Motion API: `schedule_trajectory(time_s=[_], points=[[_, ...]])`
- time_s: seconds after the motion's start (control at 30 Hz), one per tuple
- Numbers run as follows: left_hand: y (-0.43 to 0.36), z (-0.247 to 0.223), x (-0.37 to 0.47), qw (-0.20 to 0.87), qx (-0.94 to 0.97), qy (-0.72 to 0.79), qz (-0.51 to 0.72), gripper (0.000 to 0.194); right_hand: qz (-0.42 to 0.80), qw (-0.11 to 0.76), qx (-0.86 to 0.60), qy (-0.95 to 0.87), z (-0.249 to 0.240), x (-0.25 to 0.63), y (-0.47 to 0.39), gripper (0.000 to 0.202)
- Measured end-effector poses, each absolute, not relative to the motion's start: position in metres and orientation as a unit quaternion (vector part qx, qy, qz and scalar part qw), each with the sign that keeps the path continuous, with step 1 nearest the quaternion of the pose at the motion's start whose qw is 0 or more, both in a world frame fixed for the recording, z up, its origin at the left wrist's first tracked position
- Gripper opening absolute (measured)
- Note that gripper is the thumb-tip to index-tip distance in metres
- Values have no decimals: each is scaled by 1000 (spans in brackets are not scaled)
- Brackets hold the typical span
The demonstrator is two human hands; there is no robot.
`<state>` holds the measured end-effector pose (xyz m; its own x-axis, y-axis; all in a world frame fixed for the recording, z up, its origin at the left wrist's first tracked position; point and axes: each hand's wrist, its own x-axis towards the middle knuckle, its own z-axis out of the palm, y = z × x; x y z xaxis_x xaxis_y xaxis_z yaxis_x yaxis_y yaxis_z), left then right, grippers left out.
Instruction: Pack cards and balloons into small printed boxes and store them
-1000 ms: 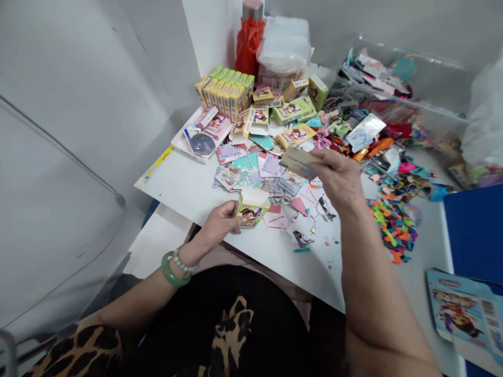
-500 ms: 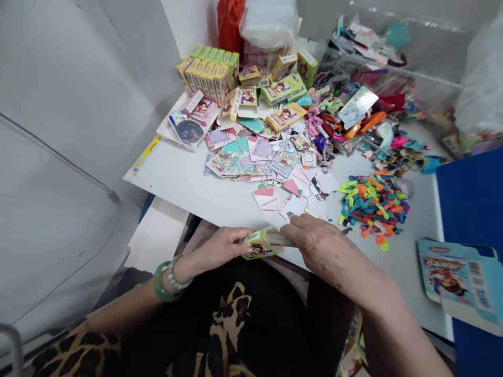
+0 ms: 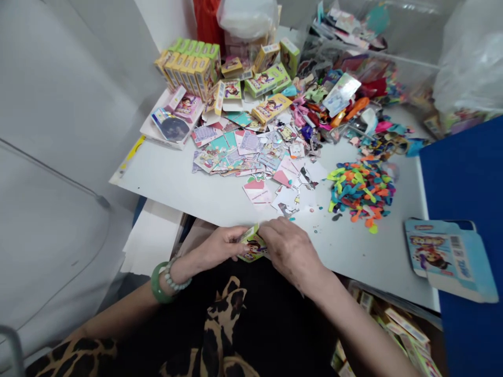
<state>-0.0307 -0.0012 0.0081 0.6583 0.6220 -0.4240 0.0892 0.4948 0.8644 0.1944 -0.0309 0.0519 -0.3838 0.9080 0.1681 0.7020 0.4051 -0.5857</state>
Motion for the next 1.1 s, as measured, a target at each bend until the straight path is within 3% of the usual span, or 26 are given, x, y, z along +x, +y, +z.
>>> schedule_trajectory(time_s=[0.13,0.3,0.43,0.53,0.7,0.77,0.97,1.1], points=[[8,10,-36,775,430,412,210,36,213,275,-572,-743,37,209,-9,26],[23,7,-46,721,388,493,295,44,92,73,-732,-672,2,230,27,22],[28,4,-46,730,380,485,297,44,63,45,-733,-676,-13,225,35,26],[30,2,-44,736,376,480,294,44,93,121,-730,-666,-9,229,37,33],[33,5,-39,743,391,471,272,42,295,447,-714,-450,16,242,46,27],[35,6,-34,744,398,460,276,42,384,508,-674,-374,29,240,48,26],[34,5,-18,742,423,435,287,44,457,509,-643,-345,51,226,39,19],[31,11,-16,746,452,431,233,52,429,430,-613,-505,55,222,26,19]])
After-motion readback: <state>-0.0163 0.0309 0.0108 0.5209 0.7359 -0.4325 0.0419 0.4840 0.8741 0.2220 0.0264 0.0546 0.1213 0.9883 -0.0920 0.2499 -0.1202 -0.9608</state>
